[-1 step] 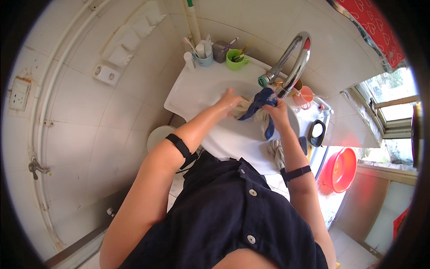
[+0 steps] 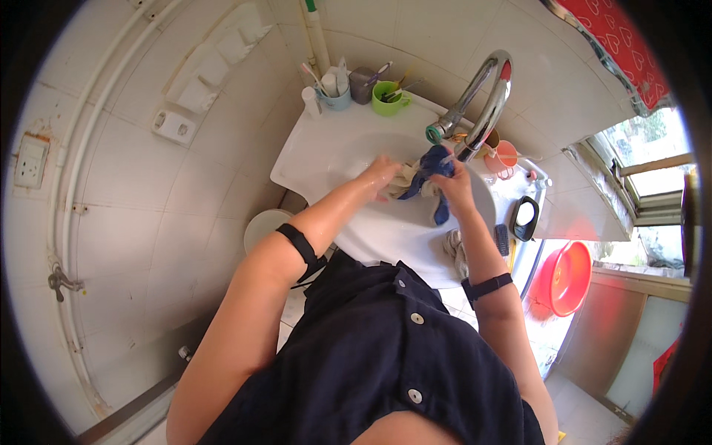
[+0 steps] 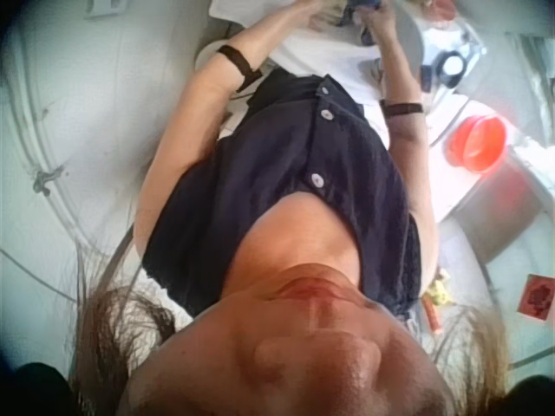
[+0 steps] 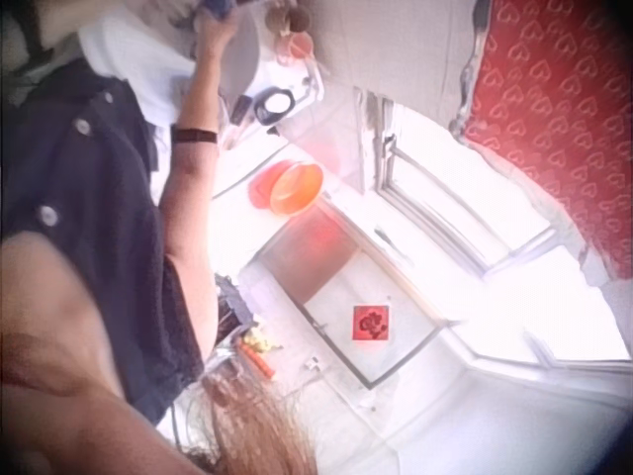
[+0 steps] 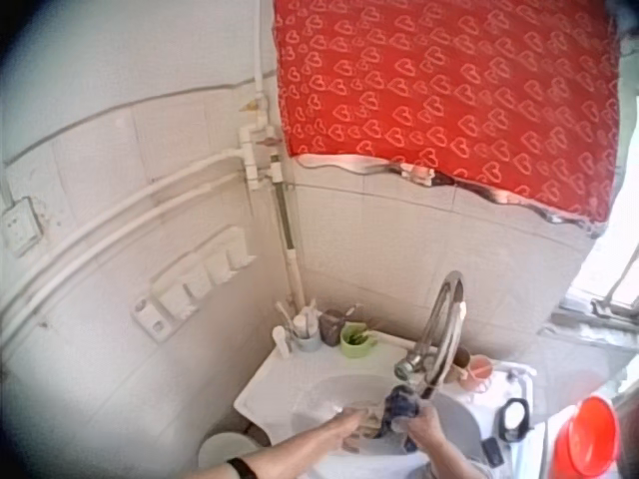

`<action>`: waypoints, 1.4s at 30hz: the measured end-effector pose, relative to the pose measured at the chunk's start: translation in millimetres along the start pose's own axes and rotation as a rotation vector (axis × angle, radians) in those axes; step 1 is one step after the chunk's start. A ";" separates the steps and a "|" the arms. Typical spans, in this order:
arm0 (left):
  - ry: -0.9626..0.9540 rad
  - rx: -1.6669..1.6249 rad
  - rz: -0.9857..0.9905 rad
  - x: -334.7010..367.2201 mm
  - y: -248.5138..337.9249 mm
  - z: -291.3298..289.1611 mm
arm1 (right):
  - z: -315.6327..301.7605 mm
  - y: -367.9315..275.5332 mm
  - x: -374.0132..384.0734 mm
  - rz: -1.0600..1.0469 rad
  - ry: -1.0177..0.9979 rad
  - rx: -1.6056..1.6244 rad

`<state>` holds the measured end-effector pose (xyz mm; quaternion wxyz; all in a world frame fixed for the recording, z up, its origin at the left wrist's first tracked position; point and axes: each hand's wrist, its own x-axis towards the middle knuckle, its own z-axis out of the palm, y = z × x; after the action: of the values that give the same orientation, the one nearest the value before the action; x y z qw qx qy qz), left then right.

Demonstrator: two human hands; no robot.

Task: The person washes pieces of clothing by hand in a bathroom sink, using a brush and applying soap from a bottle, then rinses them under running water.

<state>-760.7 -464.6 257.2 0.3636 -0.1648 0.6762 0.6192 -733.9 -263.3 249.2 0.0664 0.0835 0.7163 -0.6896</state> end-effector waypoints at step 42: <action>-0.572 -0.650 -0.453 52.9 -60.7 -9.2 | 98.3 15.5 -47.8 -0.408 0.033 -0.198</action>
<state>-758.5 -472.2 176.5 0.5901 -0.2361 0.2682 0.7240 -685.9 -362.3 240.2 -0.0783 -0.0589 0.7834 -0.6138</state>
